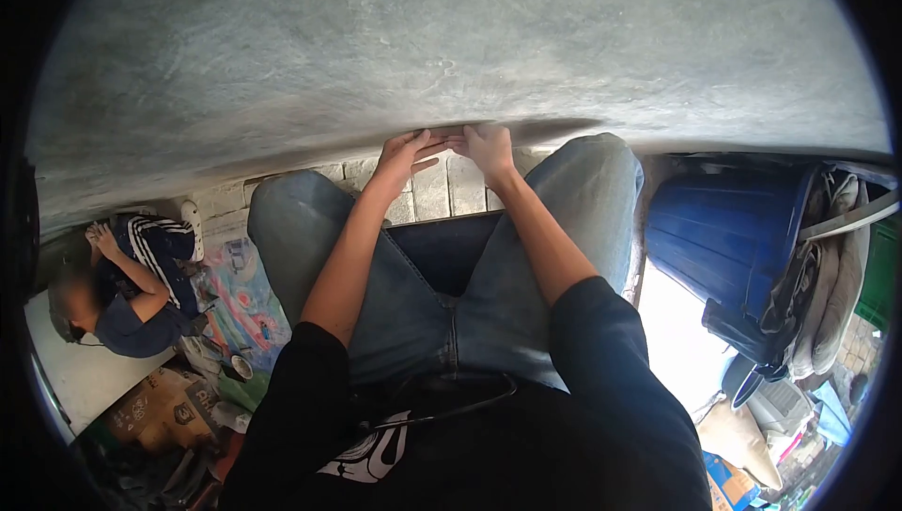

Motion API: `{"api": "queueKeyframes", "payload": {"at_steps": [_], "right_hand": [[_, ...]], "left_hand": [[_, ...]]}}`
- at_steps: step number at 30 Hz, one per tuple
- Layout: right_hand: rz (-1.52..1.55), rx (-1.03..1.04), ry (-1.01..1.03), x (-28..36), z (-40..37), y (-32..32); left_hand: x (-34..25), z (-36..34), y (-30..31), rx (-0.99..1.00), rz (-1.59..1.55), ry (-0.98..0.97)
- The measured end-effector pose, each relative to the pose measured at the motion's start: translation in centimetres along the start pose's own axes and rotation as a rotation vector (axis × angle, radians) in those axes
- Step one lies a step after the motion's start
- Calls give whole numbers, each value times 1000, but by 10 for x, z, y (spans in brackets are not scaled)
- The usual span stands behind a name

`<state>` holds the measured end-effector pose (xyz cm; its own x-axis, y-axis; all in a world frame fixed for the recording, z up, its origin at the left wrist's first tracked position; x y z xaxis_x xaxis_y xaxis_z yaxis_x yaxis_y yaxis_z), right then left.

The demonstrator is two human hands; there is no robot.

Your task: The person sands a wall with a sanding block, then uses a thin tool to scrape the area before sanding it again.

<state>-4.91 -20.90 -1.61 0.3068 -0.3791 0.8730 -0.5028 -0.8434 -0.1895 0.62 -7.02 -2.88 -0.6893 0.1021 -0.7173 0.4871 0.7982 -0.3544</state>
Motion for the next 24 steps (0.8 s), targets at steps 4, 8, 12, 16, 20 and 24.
{"api": "queueKeyframes", "payload": {"at_steps": [4, 8, 12, 16, 20, 24], "right_hand": [[23, 3, -106, -9, 6, 2], [-2, 2, -37, -9, 2, -3], [-61, 74, 20, -5, 2, -4], [3, -58, -97, -12, 5, -3], [-4, 32, -12, -12, 4, 0], [-23, -111, -147, -12, 5, 5]], "left_hand": [[-1, -4, 2, 18, 7, 5], [6, -3, 2, -18, 17, 74], [1, -10, 8, 8, -56, 61], [8, -5, 11, -9, 53, 142], [9, -9, 15, -51, 29, 167], [12, -4, 19, 10, 86, 166]]}}
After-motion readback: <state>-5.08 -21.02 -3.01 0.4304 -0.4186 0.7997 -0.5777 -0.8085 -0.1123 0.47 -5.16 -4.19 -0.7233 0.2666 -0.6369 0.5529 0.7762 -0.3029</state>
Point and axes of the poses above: each hand's wrist, its own z-axis towards the middle knuckle, its own y-axis out of the back of the hand, x = y × z, the point moved 3 cm from there along z, towards the middle knuckle, and after that the axes turned 6 degrees about y, right-handed, at the moved point
